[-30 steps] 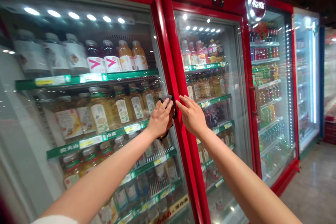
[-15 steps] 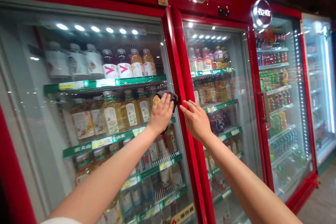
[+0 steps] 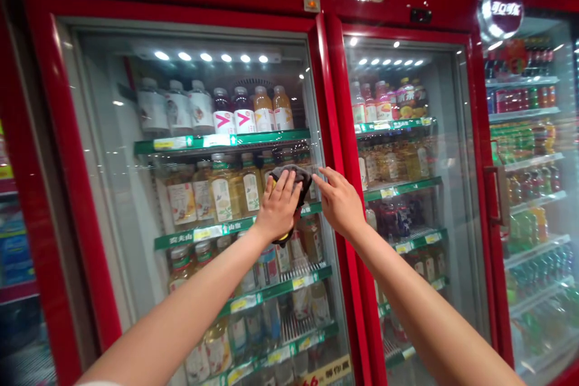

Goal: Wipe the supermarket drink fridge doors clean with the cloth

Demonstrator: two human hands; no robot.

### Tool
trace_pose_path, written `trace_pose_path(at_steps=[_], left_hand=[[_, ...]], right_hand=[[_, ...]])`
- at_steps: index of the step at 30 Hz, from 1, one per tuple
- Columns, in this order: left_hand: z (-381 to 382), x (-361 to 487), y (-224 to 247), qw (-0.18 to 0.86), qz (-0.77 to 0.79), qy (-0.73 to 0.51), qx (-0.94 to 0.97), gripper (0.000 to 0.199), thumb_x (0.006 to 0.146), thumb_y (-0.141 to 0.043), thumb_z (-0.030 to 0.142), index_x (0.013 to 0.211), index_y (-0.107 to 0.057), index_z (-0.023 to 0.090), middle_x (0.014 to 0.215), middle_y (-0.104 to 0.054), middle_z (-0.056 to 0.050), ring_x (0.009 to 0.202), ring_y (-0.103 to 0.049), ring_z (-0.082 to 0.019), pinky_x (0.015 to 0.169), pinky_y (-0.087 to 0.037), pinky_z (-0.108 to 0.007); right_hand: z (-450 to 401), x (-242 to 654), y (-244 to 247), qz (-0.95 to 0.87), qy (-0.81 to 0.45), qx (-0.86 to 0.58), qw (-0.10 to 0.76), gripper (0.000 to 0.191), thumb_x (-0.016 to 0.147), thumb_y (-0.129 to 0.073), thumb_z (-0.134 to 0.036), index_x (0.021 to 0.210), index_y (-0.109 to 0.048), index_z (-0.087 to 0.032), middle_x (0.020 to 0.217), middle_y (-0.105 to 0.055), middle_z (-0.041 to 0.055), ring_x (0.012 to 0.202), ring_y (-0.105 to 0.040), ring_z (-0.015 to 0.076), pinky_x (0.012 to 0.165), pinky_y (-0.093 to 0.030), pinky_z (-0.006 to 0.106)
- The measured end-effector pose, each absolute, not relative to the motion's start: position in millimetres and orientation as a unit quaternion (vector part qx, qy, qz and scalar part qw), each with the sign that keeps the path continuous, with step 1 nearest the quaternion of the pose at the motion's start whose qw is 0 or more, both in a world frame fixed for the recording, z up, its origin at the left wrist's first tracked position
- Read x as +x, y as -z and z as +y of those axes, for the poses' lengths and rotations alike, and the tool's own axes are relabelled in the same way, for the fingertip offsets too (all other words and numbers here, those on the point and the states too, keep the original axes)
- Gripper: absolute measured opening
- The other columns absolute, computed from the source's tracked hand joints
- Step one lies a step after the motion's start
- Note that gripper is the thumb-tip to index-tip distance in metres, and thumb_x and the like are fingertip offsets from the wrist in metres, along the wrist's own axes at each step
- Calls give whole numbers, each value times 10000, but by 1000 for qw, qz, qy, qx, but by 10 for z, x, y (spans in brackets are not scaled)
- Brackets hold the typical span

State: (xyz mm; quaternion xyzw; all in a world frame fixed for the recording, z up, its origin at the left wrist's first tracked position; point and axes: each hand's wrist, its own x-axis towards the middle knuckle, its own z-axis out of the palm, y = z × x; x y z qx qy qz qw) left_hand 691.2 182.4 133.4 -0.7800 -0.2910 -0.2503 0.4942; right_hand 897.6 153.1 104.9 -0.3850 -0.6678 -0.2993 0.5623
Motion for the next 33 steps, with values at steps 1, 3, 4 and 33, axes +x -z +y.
trace_pose_path(at_steps=[1, 3, 4, 33], left_hand=[[1836, 6906, -1369, 496, -278, 237, -787, 632, 911, -574, 277, 1515, -467, 124, 1664, -272, -185, 1580, -167, -295, 1300, -107, -576], [1849, 6854, -1534, 497, -279, 246, -784, 593, 921, -546, 252, 1505, -489, 161, 1667, -288, -152, 1578, -187, -277, 1305, -112, -557], [1846, 6802, -1625, 495, -292, 267, -774, 592, 922, -542, 245, 1507, -487, 173, 1670, -289, -141, 1579, -187, -276, 1305, -110, -559], [1424, 5649, -1678, 520, -399, 306, -691, 624, 903, -580, 243, 1518, -477, 232, 1684, -291, -93, 1588, -165, -283, 1300, -133, -549]], right_hand=[[1551, 8899, -1079, -673, 293, -379, 563, 445, 944, -464, -82, 1305, -694, -202, 1416, -635, 139, 1340, -580, 276, 1103, -529, 468], [1573, 8777, -1110, -683, 291, -366, 561, 452, 940, -458, -72, 1308, -690, -192, 1427, -628, 144, 1360, -566, 279, 1118, -518, 473], [1571, 8743, -1103, -688, 294, -359, 558, 453, 937, -455, -67, 1304, -692, -186, 1430, -626, 146, 1365, -562, 284, 1121, -516, 479], [1482, 8114, -1038, -741, 290, -294, 530, 454, 936, -476, -95, 1327, -666, -223, 1436, -626, 115, 1342, -567, 297, 1072, -530, 519]])
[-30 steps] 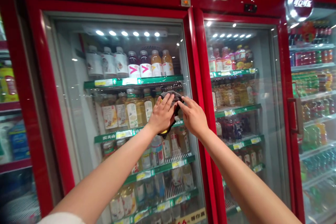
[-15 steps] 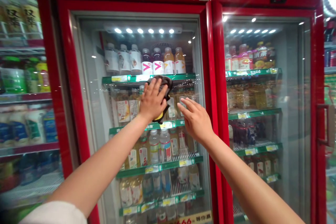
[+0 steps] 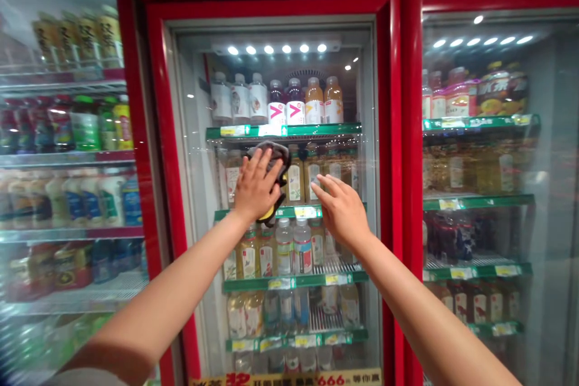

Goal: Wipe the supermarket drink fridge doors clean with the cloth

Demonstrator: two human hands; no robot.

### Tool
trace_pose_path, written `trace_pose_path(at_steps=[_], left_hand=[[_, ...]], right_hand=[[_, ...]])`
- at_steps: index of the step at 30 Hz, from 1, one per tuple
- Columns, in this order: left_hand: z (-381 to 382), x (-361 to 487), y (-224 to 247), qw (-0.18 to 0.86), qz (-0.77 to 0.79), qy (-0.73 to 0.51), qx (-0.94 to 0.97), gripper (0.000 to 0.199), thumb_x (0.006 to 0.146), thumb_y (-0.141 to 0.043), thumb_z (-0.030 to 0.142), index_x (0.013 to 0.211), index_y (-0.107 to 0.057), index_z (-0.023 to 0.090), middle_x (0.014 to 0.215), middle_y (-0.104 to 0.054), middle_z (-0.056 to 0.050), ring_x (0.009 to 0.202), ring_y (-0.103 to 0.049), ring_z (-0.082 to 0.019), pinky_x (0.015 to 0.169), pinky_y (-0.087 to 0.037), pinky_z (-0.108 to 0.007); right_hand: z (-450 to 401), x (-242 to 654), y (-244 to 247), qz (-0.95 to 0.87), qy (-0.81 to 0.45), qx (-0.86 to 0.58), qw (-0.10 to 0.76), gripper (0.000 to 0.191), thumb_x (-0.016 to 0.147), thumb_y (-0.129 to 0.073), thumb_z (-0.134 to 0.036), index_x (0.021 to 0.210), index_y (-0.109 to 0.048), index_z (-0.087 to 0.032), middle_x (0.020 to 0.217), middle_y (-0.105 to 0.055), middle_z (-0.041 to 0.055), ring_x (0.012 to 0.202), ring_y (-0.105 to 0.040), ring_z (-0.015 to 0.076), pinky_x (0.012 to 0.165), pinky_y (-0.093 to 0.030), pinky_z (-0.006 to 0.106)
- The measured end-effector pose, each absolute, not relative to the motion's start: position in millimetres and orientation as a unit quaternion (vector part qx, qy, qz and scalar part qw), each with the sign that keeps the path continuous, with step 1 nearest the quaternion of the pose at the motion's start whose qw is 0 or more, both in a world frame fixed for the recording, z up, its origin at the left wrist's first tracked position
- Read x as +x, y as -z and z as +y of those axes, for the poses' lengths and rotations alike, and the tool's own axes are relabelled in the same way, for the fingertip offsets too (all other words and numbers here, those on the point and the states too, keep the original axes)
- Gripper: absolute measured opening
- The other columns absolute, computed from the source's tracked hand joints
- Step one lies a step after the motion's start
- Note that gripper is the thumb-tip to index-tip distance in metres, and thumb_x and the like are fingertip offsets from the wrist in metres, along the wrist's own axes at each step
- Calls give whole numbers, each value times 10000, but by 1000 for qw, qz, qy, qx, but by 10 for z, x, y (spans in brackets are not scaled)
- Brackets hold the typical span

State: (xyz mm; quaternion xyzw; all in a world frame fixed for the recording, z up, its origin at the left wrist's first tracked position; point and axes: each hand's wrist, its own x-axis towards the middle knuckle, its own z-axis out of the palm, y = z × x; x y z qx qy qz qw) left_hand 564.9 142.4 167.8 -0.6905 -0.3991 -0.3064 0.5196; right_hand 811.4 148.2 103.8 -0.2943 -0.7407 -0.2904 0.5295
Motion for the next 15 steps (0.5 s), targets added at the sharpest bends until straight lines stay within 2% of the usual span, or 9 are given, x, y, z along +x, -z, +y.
trace_pose_path(at_steps=[3, 7, 10, 13, 15], left_hand=[[1327, 5447, -1546, 517, -448, 353, -638, 642, 905, -590, 251, 1530, -453, 197, 1692, -262, -124, 1594, -122, -311, 1292, -137, -581], [1289, 5383, -1297, 522, -411, 301, -684, 634, 896, -597, 237, 1517, -470, 210, 1656, -359, -119, 1581, -194, -301, 1291, -149, -565], [1316, 5339, -1468, 520, -390, 296, -700, 628, 903, -584, 226, 1520, -467, 239, 1659, -361, -92, 1574, -226, -277, 1296, -146, -540], [1298, 5151, -1685, 517, -410, 351, -664, 634, 906, -582, 221, 1527, -458, 235, 1679, -315, -100, 1580, -203, -288, 1293, -153, -548], [1246, 4986, -1643, 512, -434, 393, -629, 665, 899, -590, 213, 1544, -431, 224, 1694, -268, -112, 1587, -167, -314, 1288, -151, -576]], right_hand=[[1465, 8107, -925, -743, 284, -279, 538, 459, 931, -470, -94, 1334, -658, -212, 1429, -629, 124, 1347, -564, 300, 1071, -532, 528], [1470, 7960, -891, -743, 280, -268, 546, 466, 919, -466, -74, 1317, -664, -214, 1415, -639, 117, 1356, -565, 284, 1068, -543, 508], [1465, 7737, -941, -746, 295, -257, 538, 474, 912, -460, -53, 1306, -669, -212, 1445, -617, 117, 1384, -542, 276, 1088, -531, 501], [1462, 7562, -943, -752, 314, -244, 525, 469, 917, -456, -50, 1312, -665, -193, 1462, -604, 127, 1409, -515, 276, 1098, -521, 494], [1468, 7495, -904, -754, 317, -242, 523, 471, 916, -463, -55, 1321, -658, -194, 1466, -600, 126, 1415, -507, 275, 1093, -523, 488]])
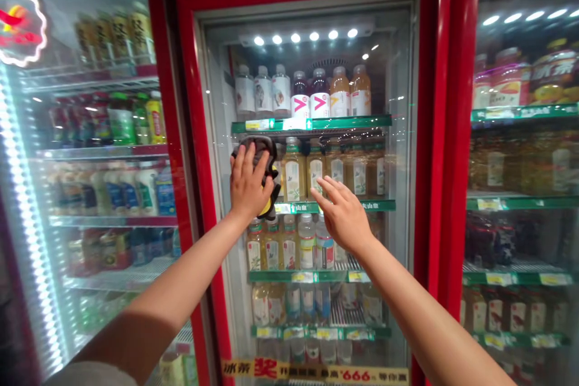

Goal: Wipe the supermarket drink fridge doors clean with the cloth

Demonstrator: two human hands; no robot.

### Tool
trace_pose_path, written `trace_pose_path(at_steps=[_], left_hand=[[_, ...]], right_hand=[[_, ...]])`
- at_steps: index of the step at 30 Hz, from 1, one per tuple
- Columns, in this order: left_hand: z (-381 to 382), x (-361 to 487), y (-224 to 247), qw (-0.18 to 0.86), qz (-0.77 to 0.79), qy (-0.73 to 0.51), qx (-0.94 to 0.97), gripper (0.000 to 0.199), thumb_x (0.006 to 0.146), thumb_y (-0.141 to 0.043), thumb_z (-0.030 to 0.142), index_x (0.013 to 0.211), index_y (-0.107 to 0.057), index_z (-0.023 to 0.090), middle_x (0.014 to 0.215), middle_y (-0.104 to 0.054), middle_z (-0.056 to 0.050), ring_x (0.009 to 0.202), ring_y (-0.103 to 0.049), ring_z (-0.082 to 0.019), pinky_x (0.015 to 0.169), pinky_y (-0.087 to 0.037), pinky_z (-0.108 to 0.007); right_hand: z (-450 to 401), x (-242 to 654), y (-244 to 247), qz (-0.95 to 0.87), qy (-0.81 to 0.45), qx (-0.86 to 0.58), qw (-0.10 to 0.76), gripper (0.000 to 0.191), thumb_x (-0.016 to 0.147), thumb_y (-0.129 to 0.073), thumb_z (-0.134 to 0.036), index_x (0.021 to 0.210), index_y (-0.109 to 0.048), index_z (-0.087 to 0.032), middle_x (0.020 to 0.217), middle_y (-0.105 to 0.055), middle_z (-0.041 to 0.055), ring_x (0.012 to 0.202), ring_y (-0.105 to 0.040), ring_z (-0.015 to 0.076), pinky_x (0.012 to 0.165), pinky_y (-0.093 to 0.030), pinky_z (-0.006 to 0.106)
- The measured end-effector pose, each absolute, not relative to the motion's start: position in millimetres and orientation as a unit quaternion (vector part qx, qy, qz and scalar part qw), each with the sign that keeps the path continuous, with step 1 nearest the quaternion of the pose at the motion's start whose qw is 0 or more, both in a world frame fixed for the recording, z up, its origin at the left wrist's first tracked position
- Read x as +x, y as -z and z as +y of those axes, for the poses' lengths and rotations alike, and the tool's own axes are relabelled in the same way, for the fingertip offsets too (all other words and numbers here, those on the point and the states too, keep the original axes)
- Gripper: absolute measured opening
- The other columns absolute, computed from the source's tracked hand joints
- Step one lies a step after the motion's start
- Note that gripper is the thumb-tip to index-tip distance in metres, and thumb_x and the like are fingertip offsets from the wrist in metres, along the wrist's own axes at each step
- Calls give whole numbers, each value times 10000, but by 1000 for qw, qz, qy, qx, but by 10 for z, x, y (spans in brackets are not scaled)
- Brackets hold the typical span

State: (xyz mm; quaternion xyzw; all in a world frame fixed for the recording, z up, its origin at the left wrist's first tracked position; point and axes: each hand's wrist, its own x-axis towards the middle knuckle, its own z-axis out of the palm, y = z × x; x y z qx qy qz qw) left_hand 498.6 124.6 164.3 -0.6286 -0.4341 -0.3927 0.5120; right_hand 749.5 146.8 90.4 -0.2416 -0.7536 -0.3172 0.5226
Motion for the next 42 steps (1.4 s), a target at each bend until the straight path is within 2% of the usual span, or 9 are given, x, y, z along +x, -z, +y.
trace_pose_path(at_steps=[3, 6, 9, 14, 21, 25, 31, 38, 42], left_hand=[[1159, 4810, -1338, 519, -436, 384, -628, 719, 867, -622, 202, 1555, -415, 221, 1696, -259, -120, 1588, -145, -338, 1284, -140, -599], [1125, 4761, -1165, 539, -389, 299, -685, 678, 863, -629, 216, 1521, -469, 242, 1654, -367, -106, 1574, -222, -297, 1296, -145, -542], [1119, 4712, -1352, 542, -389, 277, -692, 643, 883, -621, 237, 1511, -484, 246, 1651, -375, -101, 1570, -241, -272, 1299, -155, -506], [998, 4461, -1506, 526, -486, 341, -608, 687, 893, -616, 224, 1551, -420, 195, 1690, -253, -147, 1590, -127, -320, 1286, -154, -585], [895, 4249, -1345, 561, -447, 237, -655, 677, 919, -531, 150, 1576, -375, 200, 1652, -350, -118, 1582, -157, -260, 1298, -182, -536], [864, 4132, -1460, 543, -503, 278, -612, 680, 910, -538, 143, 1572, -390, 198, 1663, -324, -122, 1581, -153, -283, 1295, -175, -560], [726, 4013, -1063, 514, -567, 299, -570, 664, 908, -579, 192, 1550, -418, 136, 1657, -313, -186, 1577, -164, -338, 1278, -201, -584], [810, 4072, -1558, 495, -564, 367, -550, 648, 935, -563, 224, 1556, -398, 141, 1675, -286, -188, 1584, -151, -347, 1280, -205, -568], [782, 4010, -1189, 485, -554, 395, -549, 652, 921, -575, 205, 1548, -400, 158, 1700, -220, -176, 1587, -127, -359, 1260, -257, -584]], right_hand=[[1474, 7400, -866, -752, 311, -242, 528, 474, 915, -478, -68, 1329, -652, -220, 1467, -600, 111, 1413, -506, 269, 1097, -513, 487], [1454, 7245, -928, -756, 310, -228, 529, 462, 918, -491, -84, 1326, -655, -226, 1471, -596, 106, 1412, -502, 269, 1123, -485, 493], [1403, 7062, -1035, -760, 316, -210, 527, 452, 926, -487, -89, 1329, -653, -207, 1477, -590, 112, 1409, -503, 268, 1140, -469, 487], [1312, 6873, -1040, -762, 310, -200, 532, 434, 941, -478, -96, 1314, -663, -220, 1461, -607, 102, 1398, -515, 271, 1111, -492, 495], [1212, 6685, -1081, -766, 308, -183, 534, 423, 933, -495, -96, 1304, -668, -203, 1446, -619, 111, 1377, -539, 293, 1077, -520, 504], [1192, 6577, -1127, -764, 311, -175, 538, 414, 941, -490, -94, 1303, -668, -185, 1434, -628, 116, 1371, -542, 299, 1069, -525, 506], [1220, 6537, -995, -772, 306, -177, 528, 395, 948, -492, -103, 1283, -684, -185, 1423, -635, 124, 1349, -558, 301, 1030, -542, 505], [1199, 6381, -1091, -769, 286, -177, 543, 374, 968, -492, -137, 1278, -688, -212, 1423, -635, 120, 1360, -545, 279, 1065, -509, 505], [1170, 6268, -1043, -776, 289, -157, 538, 396, 937, -508, -108, 1280, -684, -199, 1429, -630, 122, 1360, -543, 292, 1066, -507, 510]])
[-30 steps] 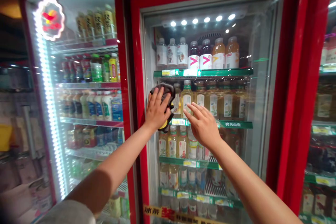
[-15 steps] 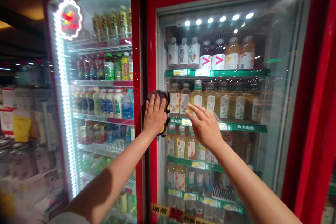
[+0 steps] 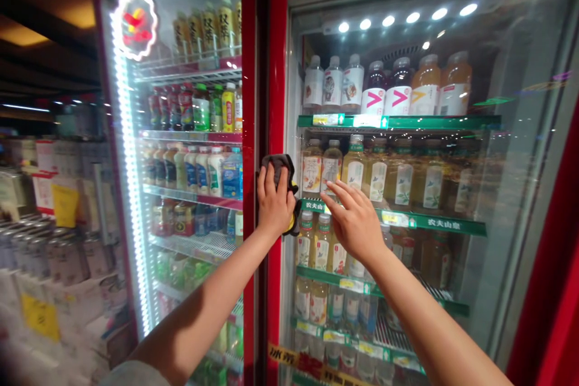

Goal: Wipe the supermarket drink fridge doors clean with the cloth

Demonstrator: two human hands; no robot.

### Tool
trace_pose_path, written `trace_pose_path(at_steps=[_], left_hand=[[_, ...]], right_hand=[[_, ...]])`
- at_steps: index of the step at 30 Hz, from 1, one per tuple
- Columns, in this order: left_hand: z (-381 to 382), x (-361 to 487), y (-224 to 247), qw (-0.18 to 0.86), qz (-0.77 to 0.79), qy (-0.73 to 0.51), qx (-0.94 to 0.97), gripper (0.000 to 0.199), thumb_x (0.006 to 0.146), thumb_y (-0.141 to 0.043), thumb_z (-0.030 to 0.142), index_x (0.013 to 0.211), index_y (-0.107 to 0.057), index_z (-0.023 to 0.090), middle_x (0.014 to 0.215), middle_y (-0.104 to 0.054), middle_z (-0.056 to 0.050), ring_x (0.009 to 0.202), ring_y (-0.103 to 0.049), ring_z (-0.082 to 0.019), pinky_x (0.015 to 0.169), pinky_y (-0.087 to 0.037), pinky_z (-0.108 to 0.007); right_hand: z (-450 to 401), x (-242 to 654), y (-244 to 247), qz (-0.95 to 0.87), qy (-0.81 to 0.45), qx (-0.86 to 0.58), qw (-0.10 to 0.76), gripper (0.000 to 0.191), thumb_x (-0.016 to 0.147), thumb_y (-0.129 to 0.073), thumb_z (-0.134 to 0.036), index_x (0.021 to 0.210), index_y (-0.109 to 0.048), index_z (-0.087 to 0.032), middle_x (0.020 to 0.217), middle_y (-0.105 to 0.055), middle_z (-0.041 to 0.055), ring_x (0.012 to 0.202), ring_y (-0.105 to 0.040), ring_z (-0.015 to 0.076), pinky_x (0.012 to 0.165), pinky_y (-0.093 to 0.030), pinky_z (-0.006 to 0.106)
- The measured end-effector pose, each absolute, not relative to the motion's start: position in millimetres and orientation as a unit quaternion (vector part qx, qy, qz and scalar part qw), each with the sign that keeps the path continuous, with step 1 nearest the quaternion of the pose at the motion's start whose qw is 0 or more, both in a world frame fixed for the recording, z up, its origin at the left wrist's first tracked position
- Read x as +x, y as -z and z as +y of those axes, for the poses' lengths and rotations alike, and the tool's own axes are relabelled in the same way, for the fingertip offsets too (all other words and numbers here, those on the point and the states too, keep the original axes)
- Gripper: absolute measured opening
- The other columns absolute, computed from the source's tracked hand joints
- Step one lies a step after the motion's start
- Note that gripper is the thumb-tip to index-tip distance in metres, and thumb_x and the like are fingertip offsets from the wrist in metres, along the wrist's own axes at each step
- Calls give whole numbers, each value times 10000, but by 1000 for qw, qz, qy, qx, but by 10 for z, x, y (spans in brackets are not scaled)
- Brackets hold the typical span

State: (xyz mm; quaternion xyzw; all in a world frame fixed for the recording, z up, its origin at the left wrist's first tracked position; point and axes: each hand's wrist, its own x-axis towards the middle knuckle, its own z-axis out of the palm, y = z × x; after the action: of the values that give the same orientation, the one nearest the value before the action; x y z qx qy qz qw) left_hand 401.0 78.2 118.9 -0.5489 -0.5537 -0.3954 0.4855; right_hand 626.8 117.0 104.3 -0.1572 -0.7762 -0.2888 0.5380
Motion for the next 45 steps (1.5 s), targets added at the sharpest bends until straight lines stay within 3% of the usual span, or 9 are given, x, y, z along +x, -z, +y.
trace_pose_path(at_steps=[4, 11, 14, 22, 25, 32, 35, 40, 45], left_hand=[[725, 3895, -823, 475, -544, 385, -574, 656, 904, -592, 195, 1538, -421, 180, 1705, -204, -171, 1579, -150, -374, 1237, -300, -599], [865, 3919, -1686, 457, -526, 426, -577, 591, 942, -505, 183, 1526, -450, 252, 1706, -237, -85, 1566, -206, -315, 1265, -266, -550], [875, 3928, -1716, 455, -532, 422, -575, 584, 939, -497, 164, 1516, -469, 248, 1710, -219, -81, 1563, -208, -311, 1274, -247, -530], [562, 3699, 34, 451, -556, 378, -587, 651, 843, -644, 133, 1471, -512, 244, 1686, -267, -156, 1561, -231, -368, 1195, -384, -589], [509, 3659, 349, 456, -562, 335, -603, 645, 814, -673, 127, 1441, -545, 210, 1660, -322, -187, 1556, -240, -388, 1192, -385, -601], [801, 4109, -632, 458, -552, 360, -597, 689, 873, -591, 149, 1540, -427, 197, 1673, -296, -171, 1584, -138, -350, 1259, -141, -673], [833, 4216, -690, 463, -541, 353, -606, 700, 882, -596, 170, 1554, -401, 181, 1674, -282, -182, 1580, -167, -339, 1269, -134, -652], [700, 4057, -283, 489, -493, 286, -661, 648, 885, -605, 166, 1517, -472, 220, 1621, -400, -162, 1557, -269, -292, 1286, -195, -556], [876, 4273, -793, 478, -515, 376, -604, 675, 899, -594, 171, 1550, -417, 184, 1669, -281, -195, 1577, -180, -336, 1271, -173, -623]], right_hand=[[1156, 6228, -994, -788, 277, -151, 528, 426, 924, -503, -104, 1298, -673, -219, 1444, -619, 118, 1369, -536, 289, 1071, -503, 522], [1124, 6224, -1062, -786, 262, -151, 539, 417, 932, -498, -104, 1291, -665, -233, 1441, -619, 112, 1386, -519, 285, 1066, -506, 519], [1115, 6231, -1005, -790, 258, -152, 536, 412, 945, -489, -108, 1302, -658, -223, 1444, -615, 121, 1391, -514, 284, 1065, -507, 517], [1115, 6301, -735, -797, 246, -164, 527, 374, 975, -486, -140, 1290, -668, -226, 1437, -622, 118, 1372, -538, 285, 1084, -501, 542], [1108, 6344, -677, -801, 248, -167, 519, 386, 971, -492, -138, 1306, -656, -237, 1448, -615, 112, 1383, -537, 279, 1123, -475, 551], [1041, 6373, -537, -785, 206, -204, 548, 418, 950, -487, -119, 1316, -646, -245, 1444, -614, 116, 1407, -512, 294, 1091, -505, 559], [979, 6353, -387, -774, 179, -221, 565, 455, 946, -480, -123, 1357, -619, -260, 1437, -616, 121, 1401, -519, 296, 1078, -513, 572], [918, 6407, -209, -764, 180, -263, 561, 462, 948, -483, -124, 1369, -615, -262, 1441, -610, 126, 1400, -520, 312, 1068, -520, 586], [918, 6477, -267, -732, 189, -328, 566, 414, 967, -469, -133, 1319, -660, -235, 1424, -622, 146, 1385, -534, 323, 1044, -546, 572]])
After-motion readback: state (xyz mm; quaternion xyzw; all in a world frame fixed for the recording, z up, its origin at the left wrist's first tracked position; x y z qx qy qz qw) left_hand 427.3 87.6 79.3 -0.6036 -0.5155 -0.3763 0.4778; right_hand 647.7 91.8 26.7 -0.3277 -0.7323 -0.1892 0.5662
